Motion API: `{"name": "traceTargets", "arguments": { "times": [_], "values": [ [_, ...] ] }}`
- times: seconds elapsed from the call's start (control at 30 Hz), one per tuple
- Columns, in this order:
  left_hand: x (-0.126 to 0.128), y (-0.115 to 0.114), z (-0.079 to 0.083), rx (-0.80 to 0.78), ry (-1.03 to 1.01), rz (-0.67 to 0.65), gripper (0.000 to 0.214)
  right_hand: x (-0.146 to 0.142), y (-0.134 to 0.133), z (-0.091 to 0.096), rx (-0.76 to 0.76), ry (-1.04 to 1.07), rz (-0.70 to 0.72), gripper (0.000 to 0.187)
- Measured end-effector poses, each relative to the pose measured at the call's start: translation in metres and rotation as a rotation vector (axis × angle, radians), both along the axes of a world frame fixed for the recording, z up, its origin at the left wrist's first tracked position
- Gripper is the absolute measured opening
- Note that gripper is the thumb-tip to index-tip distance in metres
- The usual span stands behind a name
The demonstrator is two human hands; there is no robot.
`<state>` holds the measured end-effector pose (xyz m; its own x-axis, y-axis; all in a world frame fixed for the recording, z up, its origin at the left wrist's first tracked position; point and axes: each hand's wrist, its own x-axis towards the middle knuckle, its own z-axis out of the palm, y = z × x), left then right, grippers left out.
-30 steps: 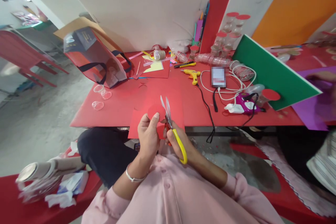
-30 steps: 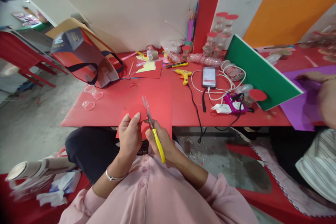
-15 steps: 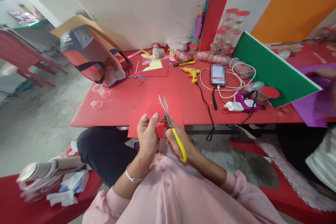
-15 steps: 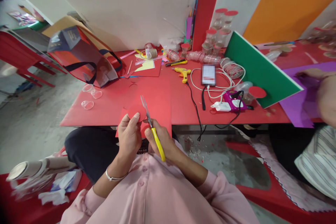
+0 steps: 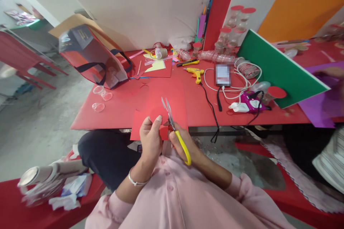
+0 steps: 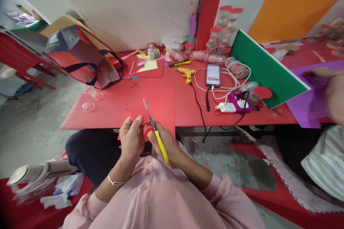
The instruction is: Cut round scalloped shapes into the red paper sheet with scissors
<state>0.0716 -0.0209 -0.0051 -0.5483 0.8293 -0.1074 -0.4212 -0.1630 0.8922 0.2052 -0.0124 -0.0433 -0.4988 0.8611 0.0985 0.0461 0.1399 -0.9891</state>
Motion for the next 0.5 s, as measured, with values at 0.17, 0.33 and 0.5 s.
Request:
{"name": "traceTargets", "arguments": {
  "times": [0.17, 0.33, 0.5],
  "values": [
    [-0.002, 0.000, 0.001, -0.005, -0.007, 0.018, 0.042, 0.002, 0.000, 0.006, 0.009, -0.023, 0.009, 0.084],
    [-0.003, 0.001, 0.005, -0.003, -0.006, 0.019, 0.043, 0.003, 0.000, 0.006, 0.027, -0.018, 0.025, 0.080],
    [-0.004, 0.000, 0.005, -0.002, -0.004, 0.011, 0.045, 0.003, 0.001, -0.003, 0.026, 0.028, 0.059, 0.078]
  ]
}}
